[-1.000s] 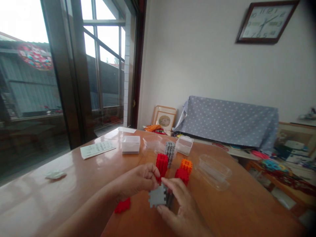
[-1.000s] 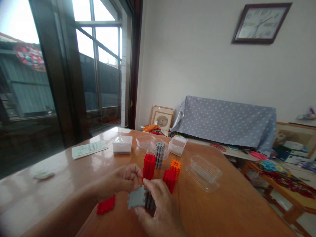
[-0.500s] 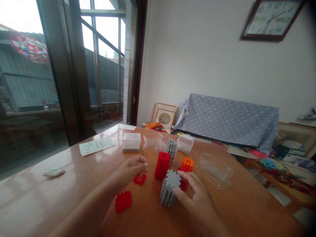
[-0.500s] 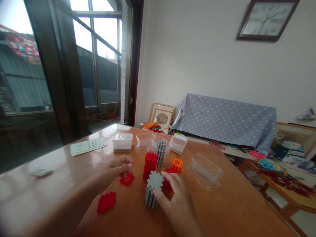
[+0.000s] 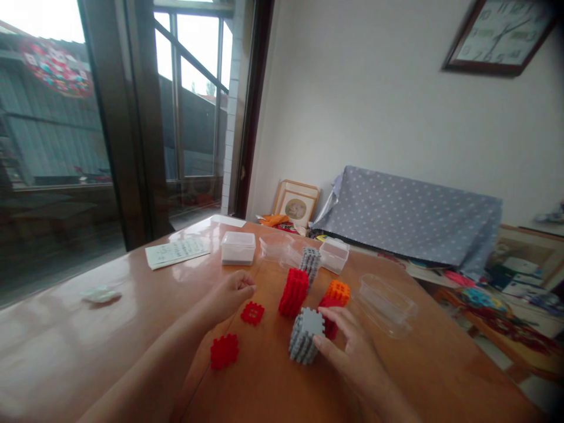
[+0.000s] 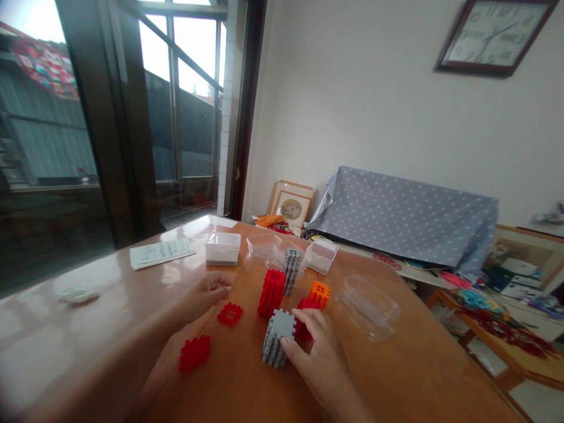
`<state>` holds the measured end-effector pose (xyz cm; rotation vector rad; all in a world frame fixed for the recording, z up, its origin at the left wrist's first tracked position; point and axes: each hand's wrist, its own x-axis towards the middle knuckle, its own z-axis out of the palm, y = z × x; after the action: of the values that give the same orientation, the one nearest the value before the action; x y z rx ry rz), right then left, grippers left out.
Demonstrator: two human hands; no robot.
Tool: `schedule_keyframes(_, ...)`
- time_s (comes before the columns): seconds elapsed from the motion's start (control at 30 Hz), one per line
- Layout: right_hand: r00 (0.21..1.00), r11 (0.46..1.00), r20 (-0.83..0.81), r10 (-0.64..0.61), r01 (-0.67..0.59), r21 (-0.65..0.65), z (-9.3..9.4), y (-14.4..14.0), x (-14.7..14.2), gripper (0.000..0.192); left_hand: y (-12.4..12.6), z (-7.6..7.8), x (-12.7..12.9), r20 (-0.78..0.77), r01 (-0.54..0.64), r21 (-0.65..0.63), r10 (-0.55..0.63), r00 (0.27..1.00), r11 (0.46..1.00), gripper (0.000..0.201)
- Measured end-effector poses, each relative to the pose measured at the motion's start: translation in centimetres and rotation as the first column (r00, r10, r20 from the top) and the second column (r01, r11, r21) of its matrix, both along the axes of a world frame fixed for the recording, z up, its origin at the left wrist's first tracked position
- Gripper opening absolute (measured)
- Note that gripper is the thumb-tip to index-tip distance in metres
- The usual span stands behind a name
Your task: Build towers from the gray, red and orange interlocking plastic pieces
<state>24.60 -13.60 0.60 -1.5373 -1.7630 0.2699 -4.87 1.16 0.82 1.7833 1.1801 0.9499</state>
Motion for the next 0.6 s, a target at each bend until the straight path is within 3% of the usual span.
schedule_keyframes(0.27,1.0,0.998,0.015,-0.02,0.021,-0.065,0.0,-0.3,0.1,0.051,0.3,-1.1,-0.2,-0.126,0.023,-0.006,-0.023,0.992,1.0,0.023)
schedule_keyframes(0.4,0.999,0.998,-0.022,-0.034,0.033,-0.048,0.2,-0.3,0.2,0.05,-0.7,-0.8,0.2,-0.242,0.087,0.033,-0.076,0.967,0.996,0.03)
schedule_keyframes(0.6,0.998,0.998,-0.057,-0.035,0.038,0.041,0.0,-0.2,-0.5,0.042,-2.5,0.7,1.1,-0.589,0.176,0.13,-0.067,0.805,0.976,0.043)
